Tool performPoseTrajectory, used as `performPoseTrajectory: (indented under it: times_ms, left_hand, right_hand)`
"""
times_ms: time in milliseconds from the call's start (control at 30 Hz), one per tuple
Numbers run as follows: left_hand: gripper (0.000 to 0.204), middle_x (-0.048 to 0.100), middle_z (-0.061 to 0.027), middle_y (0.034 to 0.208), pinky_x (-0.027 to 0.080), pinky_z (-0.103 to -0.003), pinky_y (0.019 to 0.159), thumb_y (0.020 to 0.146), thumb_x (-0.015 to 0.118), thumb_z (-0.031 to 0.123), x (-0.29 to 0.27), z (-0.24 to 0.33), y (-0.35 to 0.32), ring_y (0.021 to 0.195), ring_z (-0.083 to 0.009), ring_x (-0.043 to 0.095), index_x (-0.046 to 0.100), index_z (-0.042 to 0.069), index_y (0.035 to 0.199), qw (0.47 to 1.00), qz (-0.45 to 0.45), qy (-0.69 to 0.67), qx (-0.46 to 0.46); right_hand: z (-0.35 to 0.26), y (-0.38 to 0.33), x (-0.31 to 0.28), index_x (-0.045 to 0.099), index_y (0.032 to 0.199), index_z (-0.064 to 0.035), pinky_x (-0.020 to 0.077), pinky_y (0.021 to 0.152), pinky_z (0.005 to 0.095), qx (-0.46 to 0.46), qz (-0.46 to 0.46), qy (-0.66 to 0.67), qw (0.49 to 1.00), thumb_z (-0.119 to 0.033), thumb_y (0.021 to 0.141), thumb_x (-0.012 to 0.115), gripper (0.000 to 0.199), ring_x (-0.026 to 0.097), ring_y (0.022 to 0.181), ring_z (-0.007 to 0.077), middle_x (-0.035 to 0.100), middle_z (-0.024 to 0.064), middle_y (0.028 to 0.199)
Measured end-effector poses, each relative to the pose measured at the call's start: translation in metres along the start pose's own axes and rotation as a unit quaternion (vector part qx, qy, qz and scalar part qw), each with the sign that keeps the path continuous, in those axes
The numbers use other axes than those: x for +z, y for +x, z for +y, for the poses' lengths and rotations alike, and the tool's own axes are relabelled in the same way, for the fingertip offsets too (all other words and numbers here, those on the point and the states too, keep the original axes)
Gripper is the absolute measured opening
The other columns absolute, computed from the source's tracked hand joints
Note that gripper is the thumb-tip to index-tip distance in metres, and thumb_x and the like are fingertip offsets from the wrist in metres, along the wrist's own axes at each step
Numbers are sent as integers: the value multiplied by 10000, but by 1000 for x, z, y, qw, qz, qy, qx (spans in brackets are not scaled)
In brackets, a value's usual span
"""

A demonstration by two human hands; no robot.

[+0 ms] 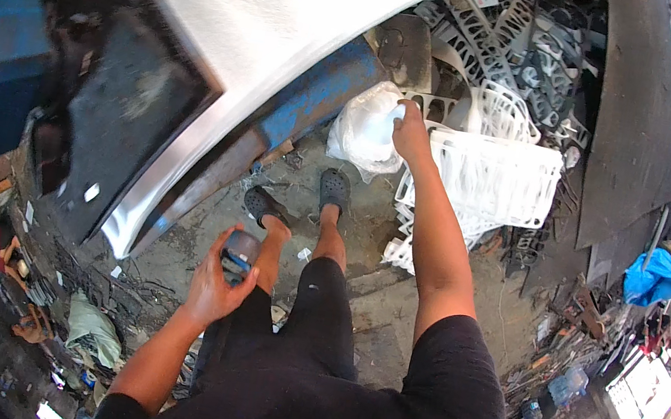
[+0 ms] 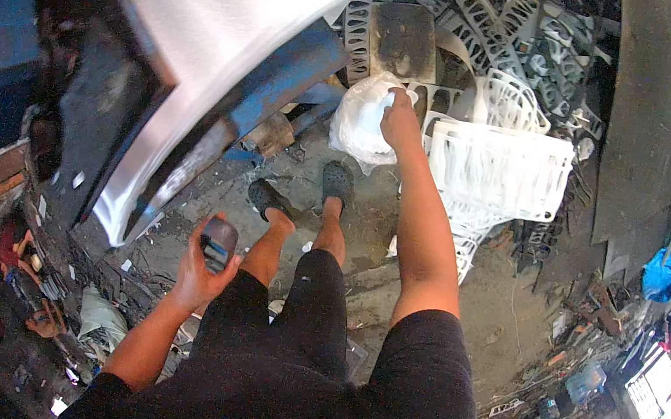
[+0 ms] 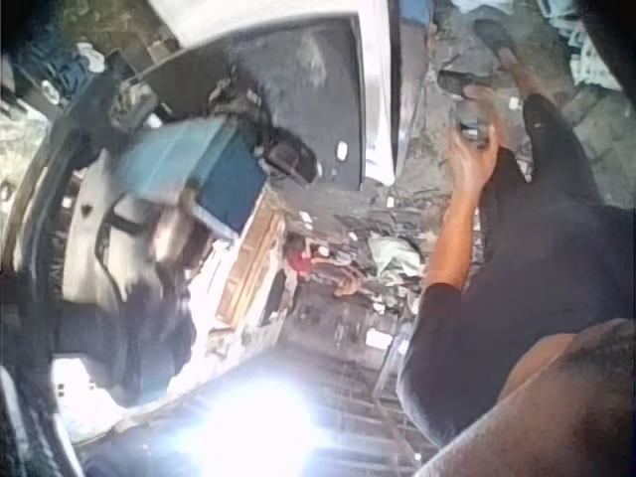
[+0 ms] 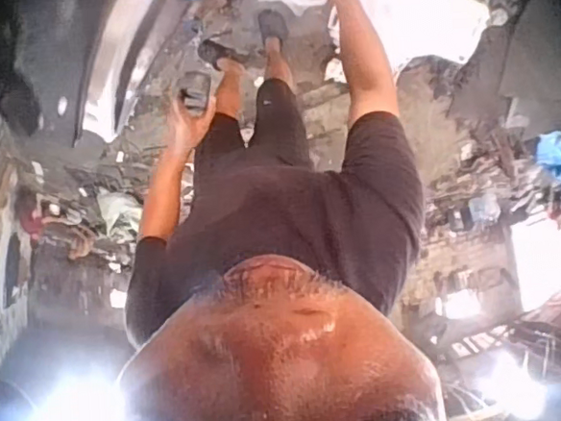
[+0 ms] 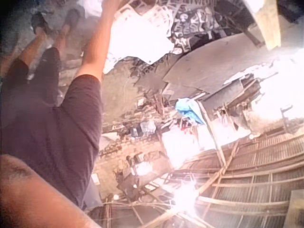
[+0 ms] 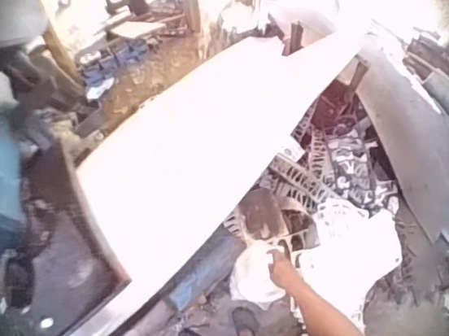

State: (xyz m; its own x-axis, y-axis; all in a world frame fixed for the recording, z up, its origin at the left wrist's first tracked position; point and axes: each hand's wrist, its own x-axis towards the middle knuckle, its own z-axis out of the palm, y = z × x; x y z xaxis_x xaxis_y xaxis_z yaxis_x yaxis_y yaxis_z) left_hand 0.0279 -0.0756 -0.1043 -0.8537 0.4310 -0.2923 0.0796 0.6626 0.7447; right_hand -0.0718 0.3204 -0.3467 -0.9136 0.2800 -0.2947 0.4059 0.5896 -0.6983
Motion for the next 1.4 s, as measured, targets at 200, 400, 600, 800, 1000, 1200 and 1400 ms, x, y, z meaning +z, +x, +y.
performPoseTrajectory:
  times_ms: [200,400,600,800,1000,1200,1400]
  left_hand:
    - [782,487,-278,1386,485,-455,981,814,762,142,37,-18,29,1208,-422,567,282,-32,1406,1000,17,-3,-15]
    - [695,536,-204,1198,497,-400,889,772,806,130,37,6,39,1082,-340,577,416,-11,1330,992,119,-8,-34]
    - [649,521,-144,1230,419,-391,1037,791,817,120,18,66,32,1203,-239,523,426,5,1296,956,219,-195,-30]
    - [547,549,-137,1190,454,-401,940,841,769,182,-43,111,14,1074,-253,564,488,4,1276,944,216,-238,78]
    - [414,594,-227,1208,489,-442,877,902,672,199,-112,50,10,1085,-343,589,546,-24,1227,940,332,60,-54]
    - [339,664,-227,1038,498,-463,882,923,620,243,-131,6,27,998,-397,623,624,-39,1112,972,185,145,-23]
    - [308,627,-230,1051,499,-487,859,939,593,230,-156,-37,-22,1005,-404,606,591,-25,1111,980,122,153,-38]
  right_hand:
    - [67,29,89,416,1428,-46,389,1069,480,107,-112,-173,973,-174,880,623,599,406,1308,428,471,243,1394]
    - [21,-29,56,592,1244,-10,468,916,471,114,49,-29,992,-288,870,669,472,570,1104,409,624,216,1207]
    - [-181,-191,-59,606,1227,20,537,901,400,287,-483,408,720,-558,1006,440,641,666,952,252,684,140,1061]
    - [-308,-225,-85,425,1424,-81,483,962,401,220,-139,725,637,-432,1044,440,518,605,1079,231,610,101,1227]
    - [-354,-229,-96,489,1401,-98,452,990,371,124,-33,698,704,-343,1032,521,444,574,1123,159,605,39,1239]
    - [-406,-255,-86,488,1353,-66,473,924,321,70,0,653,754,-289,1028,545,399,571,1047,130,598,19,1175]
    - [-455,-293,-63,441,1426,-44,467,858,261,32,-16,576,817,-257,1029,547,463,545,985,95,576,11,1117]
